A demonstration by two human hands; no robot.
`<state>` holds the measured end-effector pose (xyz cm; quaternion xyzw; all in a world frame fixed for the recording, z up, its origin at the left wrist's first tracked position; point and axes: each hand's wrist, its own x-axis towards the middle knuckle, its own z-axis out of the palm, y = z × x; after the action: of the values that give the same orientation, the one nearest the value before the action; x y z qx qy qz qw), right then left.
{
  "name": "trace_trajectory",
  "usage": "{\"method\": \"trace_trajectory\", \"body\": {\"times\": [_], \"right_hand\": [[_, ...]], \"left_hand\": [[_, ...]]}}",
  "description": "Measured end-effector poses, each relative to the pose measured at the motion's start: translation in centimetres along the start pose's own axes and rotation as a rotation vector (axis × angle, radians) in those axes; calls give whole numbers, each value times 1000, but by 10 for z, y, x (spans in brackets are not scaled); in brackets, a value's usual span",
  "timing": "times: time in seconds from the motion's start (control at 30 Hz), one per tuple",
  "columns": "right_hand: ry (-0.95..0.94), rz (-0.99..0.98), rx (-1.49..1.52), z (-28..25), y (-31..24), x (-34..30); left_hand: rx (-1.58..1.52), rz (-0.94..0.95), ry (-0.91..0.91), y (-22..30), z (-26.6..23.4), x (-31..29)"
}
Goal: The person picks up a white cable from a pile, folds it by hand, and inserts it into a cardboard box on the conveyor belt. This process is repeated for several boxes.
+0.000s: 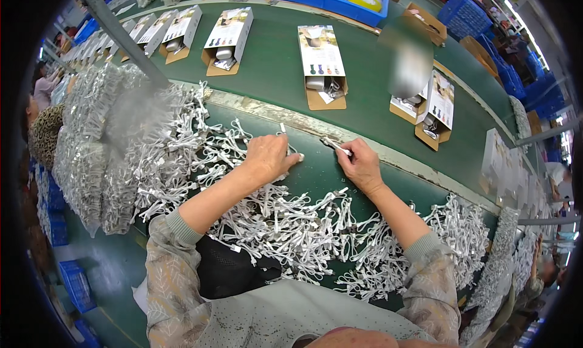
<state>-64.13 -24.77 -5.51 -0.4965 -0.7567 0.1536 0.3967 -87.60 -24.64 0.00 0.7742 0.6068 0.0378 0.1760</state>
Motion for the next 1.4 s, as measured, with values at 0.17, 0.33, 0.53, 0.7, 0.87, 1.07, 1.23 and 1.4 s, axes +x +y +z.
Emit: {"method": "trace_trajectory", "body": {"times": [0.17, 0.33, 0.53, 0.7, 0.87, 1.07, 1.23, 1.4], "right_hand": [[5, -28, 3, -36, -7, -9], [19, -42, 34, -73, -16, -20], [13, -19, -30, -51, -61, -29], [-19, 5, -28, -19, -81, -23], [-3, -7, -16, 3, -66, -7], [-28, 19, 8, 10, -47, 6], [-16, 18, 37, -1, -28, 4], [-43, 12, 84, -1, -38, -4]], "left_hand": [[-19, 30, 74, 33, -7, -9], [-113, -36, 98, 51, -19, -29], [-226, -61, 311, -26, -56, -52], [-233, -179, 382, -90, -72, -28], [-161, -213, 365, -107, -67, 54], [-253, -140, 546, -90, -37, 115], [-294, 563, 420, -7, -3, 55], [-94, 486, 191, 20, 11, 15]]}}
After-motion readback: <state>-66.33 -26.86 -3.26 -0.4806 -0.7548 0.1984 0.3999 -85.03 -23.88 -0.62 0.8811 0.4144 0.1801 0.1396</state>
